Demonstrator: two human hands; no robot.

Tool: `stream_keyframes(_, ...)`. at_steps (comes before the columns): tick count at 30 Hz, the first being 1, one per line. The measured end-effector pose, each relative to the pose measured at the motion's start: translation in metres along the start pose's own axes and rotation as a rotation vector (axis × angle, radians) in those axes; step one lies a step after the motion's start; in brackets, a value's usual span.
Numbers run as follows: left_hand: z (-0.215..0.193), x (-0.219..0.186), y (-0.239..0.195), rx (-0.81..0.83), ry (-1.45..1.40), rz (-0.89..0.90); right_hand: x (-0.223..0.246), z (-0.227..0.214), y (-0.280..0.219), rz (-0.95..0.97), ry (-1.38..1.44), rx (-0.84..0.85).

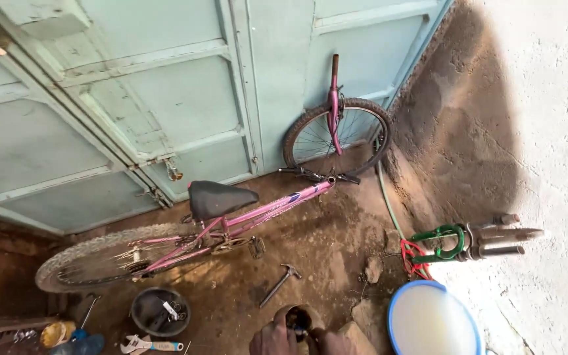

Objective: The person cleans a pink bicycle frame using a toothbrush and a rag. They scrub the head tube and handlebar stem area with the toothbrush, then wipe the frame and handlebars with a blue cloth.

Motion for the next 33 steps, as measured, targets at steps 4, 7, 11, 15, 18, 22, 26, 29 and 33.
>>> stream_keyframes(4,-0.041,-0.048,0.054,-0.104,-0.059,0.135,0.020,-0.092,-0.027,0.199,0.243,-0.261)
stream_keyframes(7,-0.015,-0.051,0.108,-0.201,0.007,0.302,0.052,-0.150,-0.021,-0.262,-0.062,-0.384)
stream_keyframes(11,-0.087,-0.083,0.151,-0.088,-0.073,0.289,0.028,-0.149,0.045,0.279,0.658,-0.262)
stream_keyframes(15,-0.121,-0.106,0.211,-0.178,-0.105,0.333,0.021,-0.169,0.090,0.177,1.390,-0.339)
stream_keyframes(18,-0.134,-0.123,0.247,-0.138,-0.041,0.333,0.024,-0.201,0.104,0.170,1.123,-0.418)
stream_keyframes(22,-0.155,-0.157,0.287,-0.173,-0.018,0.378,0.033,-0.260,0.129,0.213,0.628,-0.379)
stream_keyframes(26,-0.157,-0.179,0.337,-0.250,-0.032,0.350,-0.002,-0.257,0.213,-0.035,1.017,-0.459)
stream_keyframes(29,-0.142,-0.185,0.386,-0.209,-0.066,0.234,-0.034,-0.255,0.276,0.091,1.417,-0.348)
stream_keyframes(33,-0.110,-0.200,0.446,-0.200,0.013,0.185,-0.062,-0.264,0.361,0.204,1.544,-0.241)
Point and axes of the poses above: each hand's wrist, its own y-axis towards the middle knuckle, its own z-axis out of the palm, x = y × z, the point moved 5 cm from there along y, towards the middle knuckle, and after that the axes turned 2 degrees about z, right-handed, at the moved point
